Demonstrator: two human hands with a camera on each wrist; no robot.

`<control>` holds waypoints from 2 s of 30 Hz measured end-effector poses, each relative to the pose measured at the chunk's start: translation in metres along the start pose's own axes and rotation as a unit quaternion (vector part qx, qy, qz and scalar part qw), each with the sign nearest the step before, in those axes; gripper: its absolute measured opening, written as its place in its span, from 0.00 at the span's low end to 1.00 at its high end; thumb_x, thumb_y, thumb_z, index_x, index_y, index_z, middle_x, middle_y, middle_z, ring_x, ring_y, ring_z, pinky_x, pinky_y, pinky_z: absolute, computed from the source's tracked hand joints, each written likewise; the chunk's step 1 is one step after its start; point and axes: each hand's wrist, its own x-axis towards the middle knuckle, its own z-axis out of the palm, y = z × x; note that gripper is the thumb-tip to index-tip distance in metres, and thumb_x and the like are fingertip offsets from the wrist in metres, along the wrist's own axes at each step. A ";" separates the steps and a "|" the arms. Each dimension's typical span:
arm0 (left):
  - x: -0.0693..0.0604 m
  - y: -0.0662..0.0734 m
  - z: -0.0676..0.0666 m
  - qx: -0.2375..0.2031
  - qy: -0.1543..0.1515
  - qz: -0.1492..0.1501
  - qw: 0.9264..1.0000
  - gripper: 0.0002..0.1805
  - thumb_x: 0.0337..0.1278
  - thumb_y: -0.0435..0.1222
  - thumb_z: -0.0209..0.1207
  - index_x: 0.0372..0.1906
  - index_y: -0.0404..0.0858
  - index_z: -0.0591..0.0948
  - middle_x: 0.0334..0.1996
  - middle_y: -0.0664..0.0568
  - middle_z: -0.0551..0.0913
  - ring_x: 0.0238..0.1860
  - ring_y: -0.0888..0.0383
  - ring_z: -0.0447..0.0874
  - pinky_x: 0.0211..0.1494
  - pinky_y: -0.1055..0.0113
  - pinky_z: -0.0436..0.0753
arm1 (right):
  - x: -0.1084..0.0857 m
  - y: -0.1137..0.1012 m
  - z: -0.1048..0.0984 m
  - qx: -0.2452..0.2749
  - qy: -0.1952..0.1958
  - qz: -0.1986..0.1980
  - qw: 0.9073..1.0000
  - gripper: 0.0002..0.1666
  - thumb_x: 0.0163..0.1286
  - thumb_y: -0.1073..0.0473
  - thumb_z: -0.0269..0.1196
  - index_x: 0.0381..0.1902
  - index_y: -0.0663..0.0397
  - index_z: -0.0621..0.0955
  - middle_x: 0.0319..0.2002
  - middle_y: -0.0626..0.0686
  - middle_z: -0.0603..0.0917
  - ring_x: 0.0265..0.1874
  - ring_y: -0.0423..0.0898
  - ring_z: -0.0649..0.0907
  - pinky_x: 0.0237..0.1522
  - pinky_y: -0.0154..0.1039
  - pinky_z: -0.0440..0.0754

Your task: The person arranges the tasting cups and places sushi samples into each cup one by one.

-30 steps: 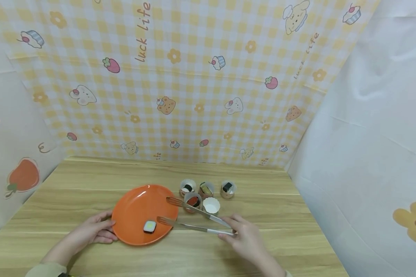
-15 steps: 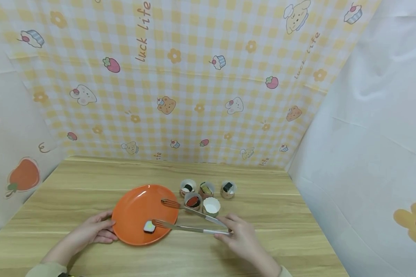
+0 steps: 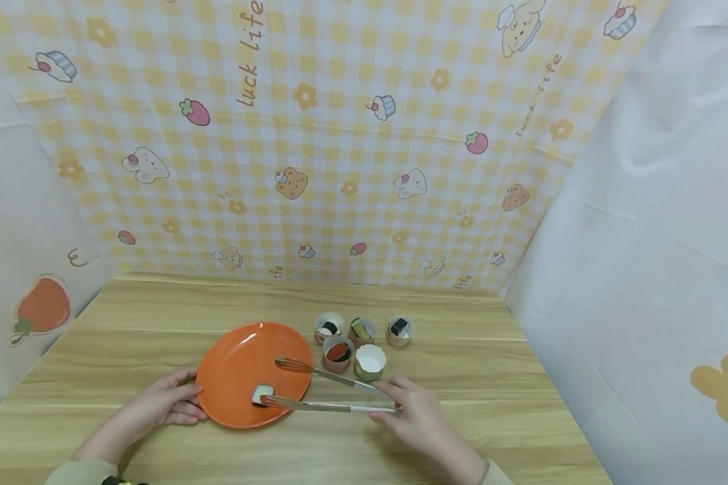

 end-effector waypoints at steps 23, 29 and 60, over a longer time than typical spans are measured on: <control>-0.001 0.000 -0.001 -0.004 -0.005 -0.002 1.000 0.40 0.72 0.36 0.48 0.67 0.17 0.35 0.38 0.39 0.83 0.38 0.47 0.85 0.44 0.55 0.84 | 0.008 -0.001 0.005 -0.027 -0.025 -0.008 0.999 0.27 0.56 0.44 0.71 0.51 0.52 0.84 0.37 0.45 0.80 0.23 0.30 0.70 0.21 0.24 0.69; 0.000 0.000 -0.001 -0.002 -0.003 -0.005 1.000 0.41 0.72 0.37 0.48 0.68 0.18 0.36 0.38 0.40 0.83 0.38 0.47 0.85 0.44 0.55 0.84 | 0.009 -0.002 0.007 -0.032 -0.019 -0.017 0.999 0.28 0.55 0.45 0.72 0.51 0.52 0.84 0.38 0.44 0.80 0.22 0.30 0.70 0.21 0.24 0.69; 0.000 -0.001 -0.001 -0.003 -0.002 -0.011 1.000 0.42 0.72 0.37 0.47 0.68 0.17 0.33 0.38 0.39 0.83 0.38 0.46 0.85 0.45 0.55 0.84 | 0.013 -0.010 0.012 -0.040 -0.054 0.014 0.998 0.27 0.55 0.44 0.72 0.51 0.49 0.84 0.32 0.44 0.77 0.18 0.30 0.67 0.16 0.25 0.65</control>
